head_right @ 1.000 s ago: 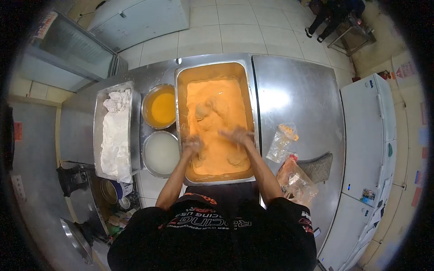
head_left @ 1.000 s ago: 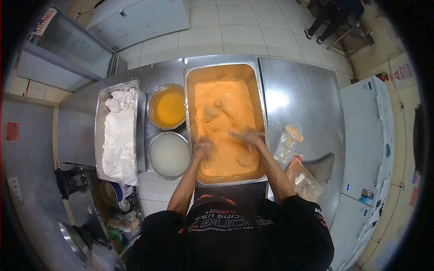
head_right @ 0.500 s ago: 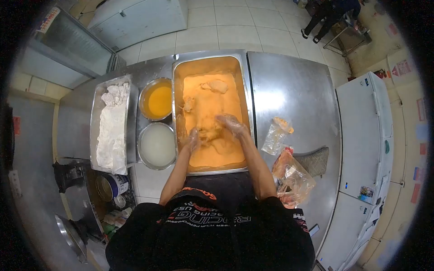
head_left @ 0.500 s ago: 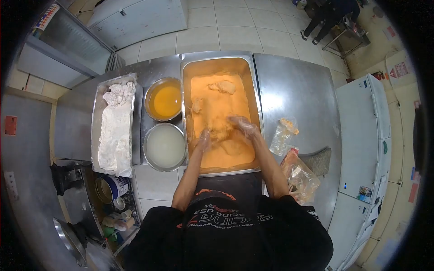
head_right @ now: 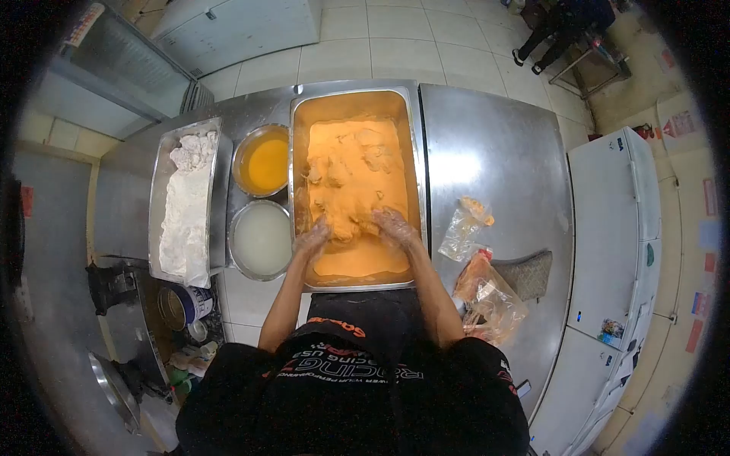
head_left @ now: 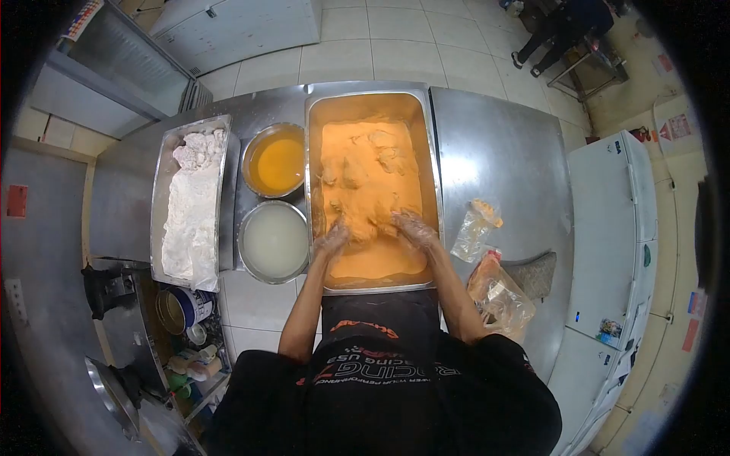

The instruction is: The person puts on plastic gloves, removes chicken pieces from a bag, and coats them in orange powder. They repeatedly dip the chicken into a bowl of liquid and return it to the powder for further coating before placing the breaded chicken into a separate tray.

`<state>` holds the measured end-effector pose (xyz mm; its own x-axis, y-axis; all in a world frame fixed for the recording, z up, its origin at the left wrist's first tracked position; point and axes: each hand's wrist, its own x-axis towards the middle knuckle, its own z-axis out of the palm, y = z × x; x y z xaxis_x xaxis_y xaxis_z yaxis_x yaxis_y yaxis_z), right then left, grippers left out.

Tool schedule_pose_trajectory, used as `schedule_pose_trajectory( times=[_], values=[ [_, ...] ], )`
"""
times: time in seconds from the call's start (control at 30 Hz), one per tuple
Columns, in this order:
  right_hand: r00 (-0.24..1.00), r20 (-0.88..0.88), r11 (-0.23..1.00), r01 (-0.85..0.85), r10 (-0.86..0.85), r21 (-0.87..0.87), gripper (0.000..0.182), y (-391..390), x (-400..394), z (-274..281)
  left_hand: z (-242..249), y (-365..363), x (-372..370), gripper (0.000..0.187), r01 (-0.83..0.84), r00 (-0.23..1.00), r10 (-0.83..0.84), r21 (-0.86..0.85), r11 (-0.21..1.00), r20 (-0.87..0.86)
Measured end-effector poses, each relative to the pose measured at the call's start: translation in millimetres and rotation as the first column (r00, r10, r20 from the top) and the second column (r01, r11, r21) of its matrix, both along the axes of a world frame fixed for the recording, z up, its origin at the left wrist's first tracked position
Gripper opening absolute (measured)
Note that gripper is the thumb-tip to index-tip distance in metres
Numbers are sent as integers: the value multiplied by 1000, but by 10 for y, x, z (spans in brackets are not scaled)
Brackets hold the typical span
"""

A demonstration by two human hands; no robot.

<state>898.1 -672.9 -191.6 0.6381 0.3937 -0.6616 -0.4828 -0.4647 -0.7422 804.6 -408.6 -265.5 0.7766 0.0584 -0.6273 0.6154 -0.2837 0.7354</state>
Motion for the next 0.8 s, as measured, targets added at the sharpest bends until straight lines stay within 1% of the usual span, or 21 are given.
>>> schedule_pose_trajectory(
  times=[0.03,0.07,0.1,0.13,0.17,0.2,0.27,0.33,0.37,0.4,0.43,0.47,0.5,0.53,0.6,0.63,0.67,0.7,0.73,0.77,0.8],
  values=[
    [998,-48,998,45,-43,37,13,-73,-10,162,-23,19,-79,35,24,1000,-24,17,1000,-18],
    [999,-45,1000,-6,6,0,14,-161,-65,180,-86,-23,-223,34,90,995,-85,90,992,-57],
    [996,-18,993,-89,88,-82,16,-205,-165,103,-156,-147,-356,34,144,987,-130,173,974,-91],
    [990,31,979,-132,139,-157,17,-194,-315,-65,-216,-287,-431,34,184,980,-159,235,954,-121],
    [990,73,979,-103,117,-174,18,-132,-422,-270,-243,-422,-433,34,164,982,-134,268,949,-130],
    [993,109,987,-34,51,-159,19,-15,-492,-476,-251,-530,-368,33,116,988,-83,279,953,-129],
    [984,171,990,77,-57,-117,22,279,-486,-736,-213,-620,-109,33,-13,996,38,278,960,-85],
    [962,273,992,63,-30,-112,25,442,-228,-423,-192,-465,249,32,-156,988,150,267,951,42],
    [950,312,996,42,-15,-79,26,483,-26,-46,-196,-301,430,32,-202,976,170,268,942,139],
    [944,331,996,18,12,-87,27,532,189,353,-200,-145,586,32,-184,968,113,329,926,223],
    [935,349,988,-16,69,-151,29,590,391,684,-36,27,751,29,-15,965,-139,575,818,222],
    [916,385,970,-16,111,-243,33,656,621,678,134,201,918,31,85,919,-355,793,604,172],
    [898,412,942,-11,156,-334,42,720,850,666,128,300,1177,31,-86,844,-392,814,574,366],
    [856,453,864,16,248,-504,66,780,1077,616,110,382,1453,32,-258,726,-432,794,550,535],
    [717,578,789,64,389,-611,94,940,1635,168,348,367,1942,40,-193,850,-299,785,589,434],
    [617,667,821,60,417,-568,96,1001,1839,-201,568,345,2092,40,-188,859,-287,782,594,424],
    [623,655,817,44,428,-575,96,1043,1913,-196,838,335,2243,42,147,908,-393,767,625,146],
    [577,625,788,-53,525,-614,91,1101,1987,-103,954,353,2344,45,458,852,-510,644,612,-121],
    [520,590,747,-150,617,-648,87,1156,2030,-73,760,386,2356,45,459,856,-500,635,621,-131],
    [529,575,743,-173,624,-647,87,1178,1982,-158,404,410,2271,44,420,805,-594,696,582,10],
    [509,563,739,-257,651,-623,83,1169,1910,-273,117,418,2156,43,373,717,-683,750,547,141]
  ],
)
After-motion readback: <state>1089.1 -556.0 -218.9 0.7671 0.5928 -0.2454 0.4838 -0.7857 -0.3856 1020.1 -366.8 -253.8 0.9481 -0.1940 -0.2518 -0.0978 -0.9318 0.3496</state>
